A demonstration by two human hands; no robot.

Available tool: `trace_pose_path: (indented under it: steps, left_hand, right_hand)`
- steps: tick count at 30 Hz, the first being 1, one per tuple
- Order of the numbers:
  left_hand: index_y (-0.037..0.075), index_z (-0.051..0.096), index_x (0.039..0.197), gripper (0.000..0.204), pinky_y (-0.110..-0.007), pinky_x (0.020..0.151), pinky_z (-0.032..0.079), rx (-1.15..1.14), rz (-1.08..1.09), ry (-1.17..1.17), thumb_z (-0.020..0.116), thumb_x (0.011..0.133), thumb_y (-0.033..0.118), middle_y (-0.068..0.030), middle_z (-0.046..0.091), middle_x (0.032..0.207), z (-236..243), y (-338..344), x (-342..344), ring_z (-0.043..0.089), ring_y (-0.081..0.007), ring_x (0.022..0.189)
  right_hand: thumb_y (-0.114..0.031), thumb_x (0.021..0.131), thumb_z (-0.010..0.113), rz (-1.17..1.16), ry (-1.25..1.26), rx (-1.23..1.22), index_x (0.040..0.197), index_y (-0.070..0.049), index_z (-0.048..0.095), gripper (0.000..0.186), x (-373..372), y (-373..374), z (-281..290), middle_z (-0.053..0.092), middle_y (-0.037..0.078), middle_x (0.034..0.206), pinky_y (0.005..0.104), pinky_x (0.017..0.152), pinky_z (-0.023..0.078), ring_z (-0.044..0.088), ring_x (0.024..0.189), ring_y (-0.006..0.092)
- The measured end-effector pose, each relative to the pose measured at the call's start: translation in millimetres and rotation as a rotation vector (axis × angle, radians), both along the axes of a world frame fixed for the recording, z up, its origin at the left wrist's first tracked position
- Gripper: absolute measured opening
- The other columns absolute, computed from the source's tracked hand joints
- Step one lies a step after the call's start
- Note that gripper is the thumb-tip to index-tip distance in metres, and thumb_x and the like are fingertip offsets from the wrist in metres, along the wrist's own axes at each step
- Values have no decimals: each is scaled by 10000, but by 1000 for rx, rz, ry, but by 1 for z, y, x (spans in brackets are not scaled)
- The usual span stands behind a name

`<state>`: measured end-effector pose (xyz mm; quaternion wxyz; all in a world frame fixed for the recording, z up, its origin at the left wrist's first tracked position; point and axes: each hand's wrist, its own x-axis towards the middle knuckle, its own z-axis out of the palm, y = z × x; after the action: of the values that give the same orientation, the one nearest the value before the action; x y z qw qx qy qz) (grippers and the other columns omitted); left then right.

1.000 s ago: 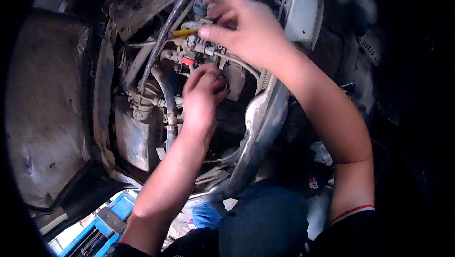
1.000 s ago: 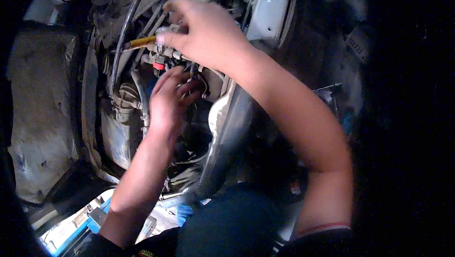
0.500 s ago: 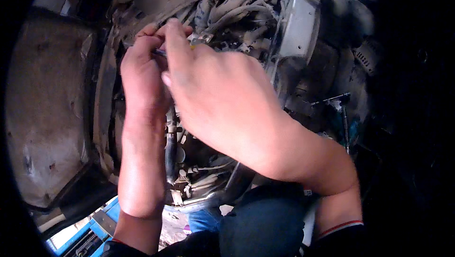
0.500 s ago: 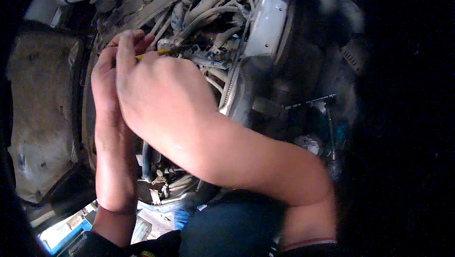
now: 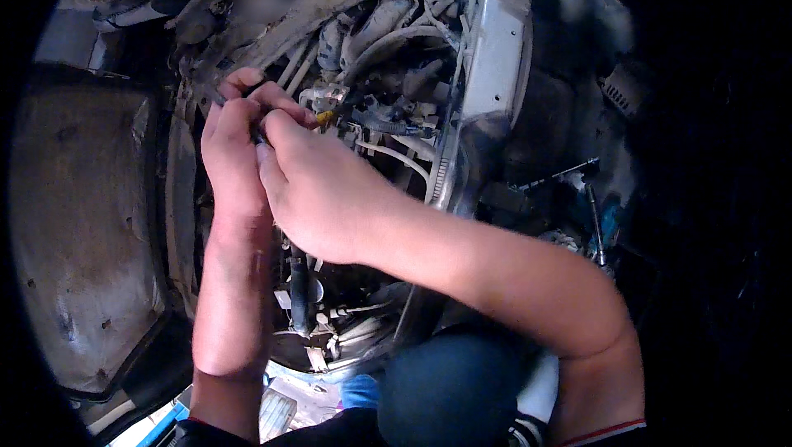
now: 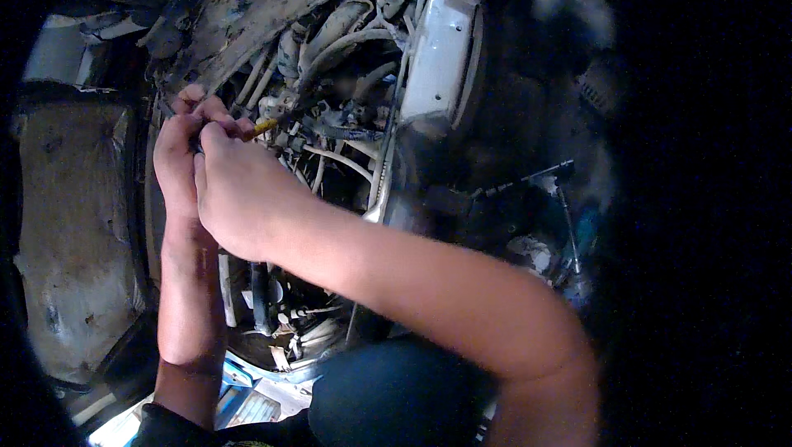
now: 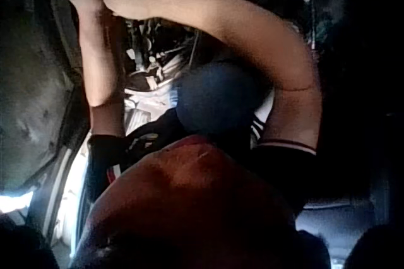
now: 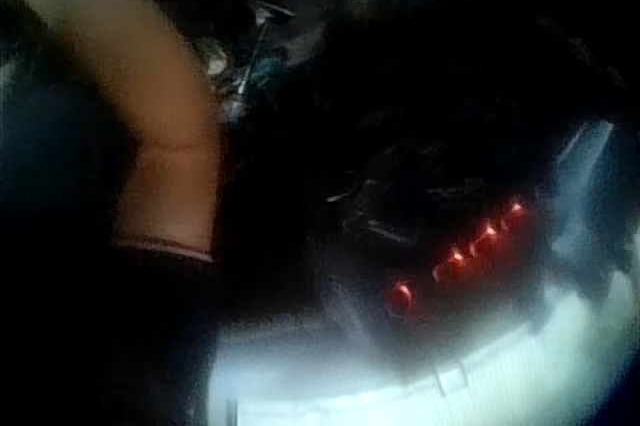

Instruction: The person works on a vehicle engine from inside the cabin, using a cloth to wipe components and a wrench to tighten bolts.

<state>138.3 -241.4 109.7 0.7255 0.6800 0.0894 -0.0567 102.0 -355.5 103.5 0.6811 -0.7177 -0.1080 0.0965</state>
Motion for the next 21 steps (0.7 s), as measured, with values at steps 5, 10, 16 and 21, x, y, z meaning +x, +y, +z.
trace_pose_path:
  steps: [5, 10, 16, 21]
  left_hand:
    - [-11, 450, 1149, 274, -275, 681, 513, 142, -172, 7, 371, 904, 80, -105, 620, 752, 7, 9, 10, 618, -182, 705]
    - [14, 455, 1119, 232, -273, 676, 514, 105, -285, -27, 379, 910, 79, -107, 621, 751, 7, 12, 14, 621, -179, 710]
    - [30, 464, 1102, 213, -290, 658, 506, 34, -345, -20, 407, 903, 79, -91, 589, 724, 8, 11, 17, 591, -177, 678]
    - [36, 468, 1077, 193, -296, 658, 496, 75, -450, 4, 434, 895, 92, -95, 575, 719, 7, 16, 24, 575, -182, 658]
  right_hand:
    - [-120, 1009, 433, -142, 75, 281, 1070, 28, 409, 162, -16, 24, -15, 597, 293, 729, 569, 637, 446, 608, 735, 504]
    - [-114, 1015, 424, -206, 80, 351, 1103, 29, 405, 169, -19, 34, -18, 590, 274, 794, 515, 640, 447, 612, 781, 486]
    - [-109, 986, 448, -371, -80, 456, 1185, 24, 374, 251, -21, 57, -33, 609, 313, 780, 595, 648, 455, 601, 765, 533]
    - [-149, 1000, 428, -442, -114, 514, 1245, 40, 360, 317, -25, 70, -39, 598, 334, 884, 582, 706, 446, 592, 850, 527]
